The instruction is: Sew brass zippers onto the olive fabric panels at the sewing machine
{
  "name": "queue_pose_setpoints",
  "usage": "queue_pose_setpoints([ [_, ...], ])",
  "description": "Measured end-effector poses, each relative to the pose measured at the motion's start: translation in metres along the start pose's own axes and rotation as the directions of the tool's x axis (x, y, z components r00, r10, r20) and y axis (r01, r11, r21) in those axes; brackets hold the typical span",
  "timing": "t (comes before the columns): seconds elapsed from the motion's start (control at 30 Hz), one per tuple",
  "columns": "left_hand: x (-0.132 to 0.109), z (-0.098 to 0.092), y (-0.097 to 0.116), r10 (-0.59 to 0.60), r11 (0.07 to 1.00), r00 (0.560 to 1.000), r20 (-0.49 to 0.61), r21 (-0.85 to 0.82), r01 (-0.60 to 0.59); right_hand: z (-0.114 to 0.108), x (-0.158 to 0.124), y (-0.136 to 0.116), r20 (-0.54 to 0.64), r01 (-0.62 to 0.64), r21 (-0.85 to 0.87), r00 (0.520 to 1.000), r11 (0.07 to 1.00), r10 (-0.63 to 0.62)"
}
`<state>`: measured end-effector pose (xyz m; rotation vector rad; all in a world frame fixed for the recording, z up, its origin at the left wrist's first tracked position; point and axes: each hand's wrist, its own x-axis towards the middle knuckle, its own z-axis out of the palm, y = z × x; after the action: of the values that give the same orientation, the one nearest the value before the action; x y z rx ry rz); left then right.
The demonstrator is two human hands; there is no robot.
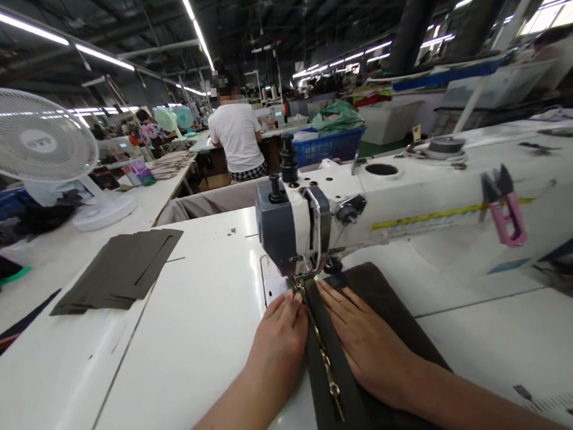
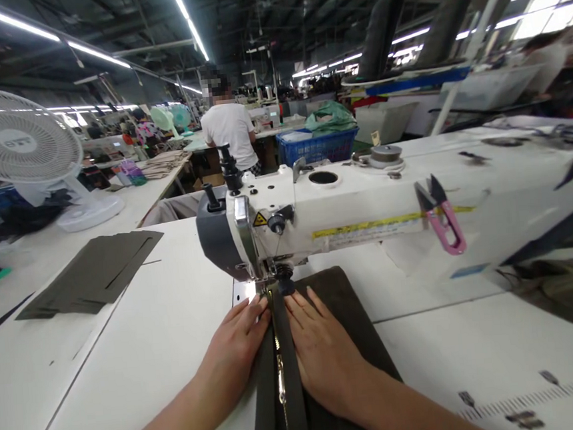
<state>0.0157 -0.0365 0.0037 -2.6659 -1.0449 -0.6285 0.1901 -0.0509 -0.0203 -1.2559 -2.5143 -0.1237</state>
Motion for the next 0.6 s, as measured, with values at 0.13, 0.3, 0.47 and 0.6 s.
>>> queue_pose_setpoints([
  [0.13, -0.0015, 0.0012, -0.0010, 0.017, 1.000, 1.000, 0.002, 0.001, -0.017, 0.0010, -0.0009, -0.0011, -0.012, -0.008, -0.002, 1.000, 1.000, 0.008],
  [0.3, -0.0012, 0.0029, -0.0020, 0.019, 1.000, 1.000, 0.016, -0.002, -0.019, -0.0005, -0.0003, -0.0007, 0.004, -0.019, -0.016, 1.000, 1.000, 0.019],
  [0.47, -0.0001, 0.0031, -0.0036, 0.031, 0.999, 0.999, 0.020, -0.010, -0.031, -0.0030, 0.0019, -0.0013, 0.022, -0.034, -0.016, 0.999, 0.999, 0.035],
  [0.6, 0.0001, 0.0027, -0.0051, 0.061, 0.998, 0.998, 0.017, 0.000, -0.061, -0.0028, 0.0012, -0.0044, 0.011, -0.064, -0.023, 0.998, 0.998, 0.065],
])
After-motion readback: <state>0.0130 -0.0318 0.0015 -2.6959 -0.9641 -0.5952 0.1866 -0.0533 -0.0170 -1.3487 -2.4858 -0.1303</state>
